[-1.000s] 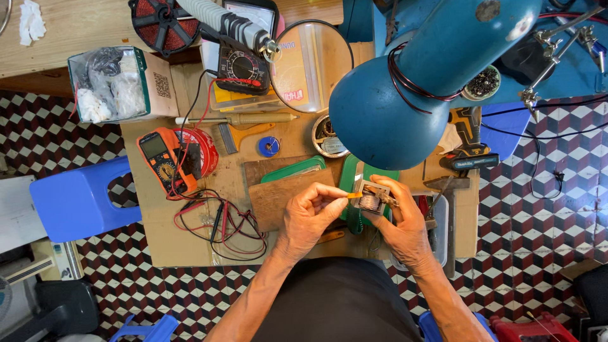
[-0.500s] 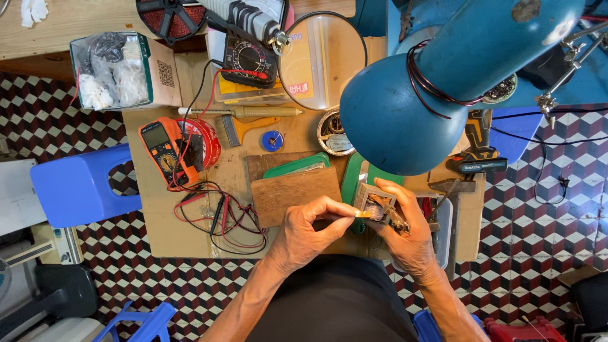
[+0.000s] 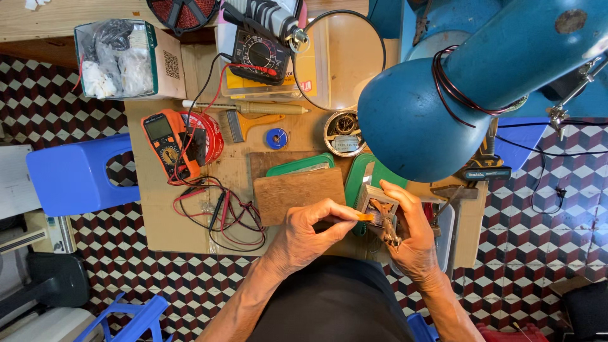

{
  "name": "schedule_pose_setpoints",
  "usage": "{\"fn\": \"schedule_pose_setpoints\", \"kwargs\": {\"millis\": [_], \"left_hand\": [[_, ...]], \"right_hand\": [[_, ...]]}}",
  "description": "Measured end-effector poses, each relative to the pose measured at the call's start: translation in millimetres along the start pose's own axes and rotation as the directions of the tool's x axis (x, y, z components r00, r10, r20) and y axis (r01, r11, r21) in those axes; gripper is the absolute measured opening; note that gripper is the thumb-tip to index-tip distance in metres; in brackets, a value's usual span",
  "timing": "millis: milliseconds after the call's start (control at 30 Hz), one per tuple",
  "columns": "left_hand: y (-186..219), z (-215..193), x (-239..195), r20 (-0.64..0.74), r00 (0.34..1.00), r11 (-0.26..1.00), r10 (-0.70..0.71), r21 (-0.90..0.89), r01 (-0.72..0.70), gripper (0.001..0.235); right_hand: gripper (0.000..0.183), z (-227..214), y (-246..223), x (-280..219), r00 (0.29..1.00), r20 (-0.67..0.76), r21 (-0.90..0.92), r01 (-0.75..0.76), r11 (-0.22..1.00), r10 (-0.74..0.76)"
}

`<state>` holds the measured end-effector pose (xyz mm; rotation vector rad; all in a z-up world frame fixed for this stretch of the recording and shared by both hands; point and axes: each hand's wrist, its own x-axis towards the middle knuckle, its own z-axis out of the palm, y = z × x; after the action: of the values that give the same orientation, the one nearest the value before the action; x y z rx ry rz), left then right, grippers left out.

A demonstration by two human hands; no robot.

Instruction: The person uses a hammer to tap a small metal electrical component on a wooden block, then connects multimeter probes to test it. They repeatedly tap the component with the hammer and inspect it with a magnifying glass, adjusting wires and the component throughout.

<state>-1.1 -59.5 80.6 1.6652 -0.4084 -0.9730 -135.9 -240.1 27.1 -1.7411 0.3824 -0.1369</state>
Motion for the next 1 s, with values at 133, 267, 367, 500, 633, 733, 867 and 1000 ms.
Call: {"fn": "schedule_pose_setpoints", "kwargs": {"millis": [133,267,367,500,633,733,867,1000], "left_hand": [[-3.0,-4.4,-6.1,-0.006,0.999,0.999,-0.034,0.002,0.034,0.012],[-8.2,-12.0,-13.0,-0.017,1.000,0.994,-0.022,-0.111,0.020,0.012],[-11.6,-16.6,-13.6,-0.049,0.993,0.981,-0.104,-0.169,0.094,0.015],[-11.6,-13.4,-7.4,-0.095,0.993,0.994,-0.067,-0.089,0.058,0.014],[-6.5,-4.3,-1.6,-0.142,0.990,1.000,0.006,0.025,-0.003,0.014],[-2.2,-0.2,1.6,-0.172,0.967,0.974,0.186,0.164,-0.158,0.014],[0.7,2.3,5.3,-0.175,0.935,0.938,0.309,0.217,-0.269,0.013],[0.3,2.0,3.9,-0.180,0.971,0.973,0.160,0.194,-0.124,0.011]], "right_hand": [[0.072,0.4,-1.3,0.3,1.000,0.010,-0.032,0.006,0.999,-0.005],[0.071,-0.5,-1.2,0.7,0.997,0.019,-0.171,0.077,0.982,-0.074],[0.071,0.0,-1.5,0.8,0.995,0.037,-0.206,0.094,0.974,-0.088],[0.071,0.9,-4.2,0.4,0.997,0.065,-0.198,0.064,0.978,-0.052],[0.072,2.2,-6.1,0.6,0.995,0.071,-0.203,0.080,0.976,-0.067],[0.071,2.6,-6.7,0.8,0.996,0.079,-0.174,0.057,0.983,-0.044],[0.072,1.8,-6.1,1.7,0.993,0.086,-0.222,0.099,0.970,-0.082],[0.074,1.3,-5.4,1.5,0.991,0.095,-0.225,0.115,0.967,-0.096]]}}
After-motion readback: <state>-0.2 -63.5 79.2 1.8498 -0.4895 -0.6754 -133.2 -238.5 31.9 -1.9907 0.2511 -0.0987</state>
